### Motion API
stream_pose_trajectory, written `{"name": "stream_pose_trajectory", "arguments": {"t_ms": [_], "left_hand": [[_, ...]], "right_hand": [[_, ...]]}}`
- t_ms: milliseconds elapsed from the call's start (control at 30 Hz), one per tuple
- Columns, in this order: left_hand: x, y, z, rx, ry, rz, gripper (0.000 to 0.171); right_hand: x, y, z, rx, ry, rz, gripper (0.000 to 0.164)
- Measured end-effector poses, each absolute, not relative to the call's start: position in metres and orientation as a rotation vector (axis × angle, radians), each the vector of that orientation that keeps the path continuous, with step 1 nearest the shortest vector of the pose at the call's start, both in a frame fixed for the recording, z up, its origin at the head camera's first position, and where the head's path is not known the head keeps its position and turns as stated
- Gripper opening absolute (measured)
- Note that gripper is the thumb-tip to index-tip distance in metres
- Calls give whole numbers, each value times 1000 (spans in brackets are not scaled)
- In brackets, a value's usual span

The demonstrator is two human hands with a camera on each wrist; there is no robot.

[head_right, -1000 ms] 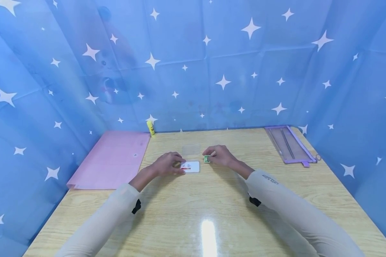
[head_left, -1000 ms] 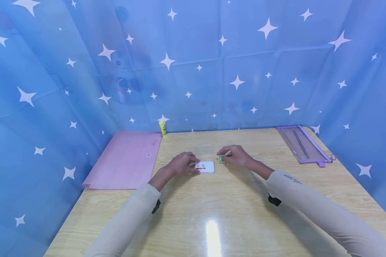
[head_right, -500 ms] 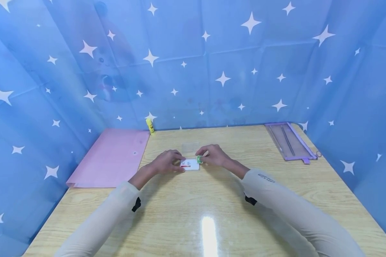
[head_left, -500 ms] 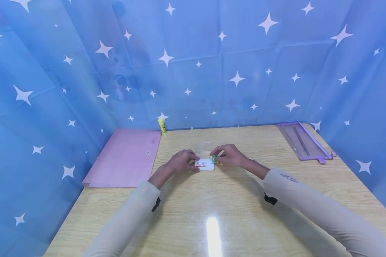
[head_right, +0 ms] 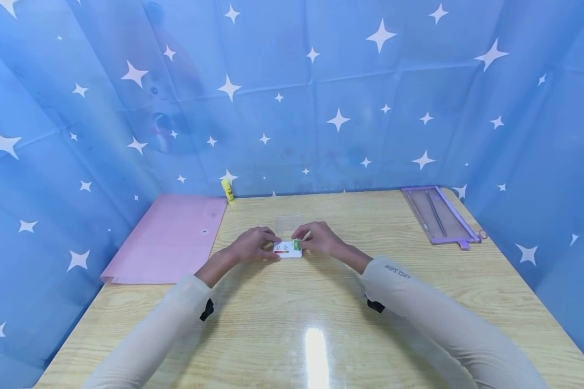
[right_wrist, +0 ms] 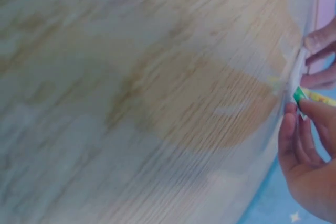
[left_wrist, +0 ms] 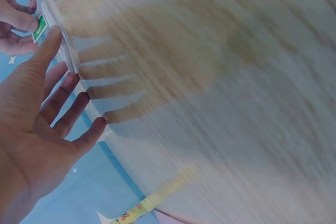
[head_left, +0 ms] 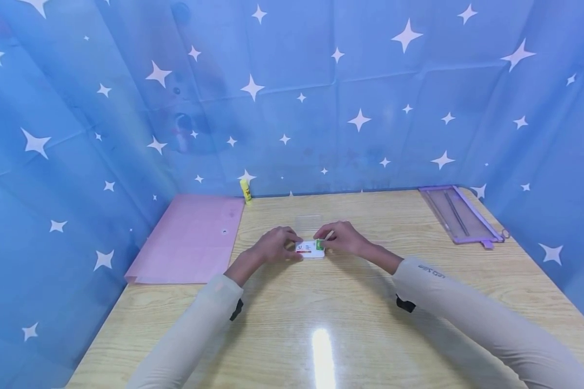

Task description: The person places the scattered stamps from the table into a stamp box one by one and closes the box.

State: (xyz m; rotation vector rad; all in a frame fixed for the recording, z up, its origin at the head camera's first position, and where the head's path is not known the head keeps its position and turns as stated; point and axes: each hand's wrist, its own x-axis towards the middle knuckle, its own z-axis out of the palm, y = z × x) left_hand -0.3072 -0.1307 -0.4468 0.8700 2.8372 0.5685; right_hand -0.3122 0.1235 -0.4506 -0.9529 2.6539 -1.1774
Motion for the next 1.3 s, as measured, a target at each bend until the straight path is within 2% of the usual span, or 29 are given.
{"name": "stream_pose_trajectory", "arguments": {"t_ms": [600, 900, 1300], "left_hand": [[-307, -130, -448, 887, 2863, 532, 52], [-307, -131, -448, 906, 2855, 545, 51], [-307, -131, -448, 907, 2857, 540, 51]], "right_hand": [[-313, 117, -455, -993, 2670, -1099, 17], [-313, 119, -455, -1002, 2663, -1050, 9], [-311, 120, -455, -1046, 2659, -1035, 11]]}}
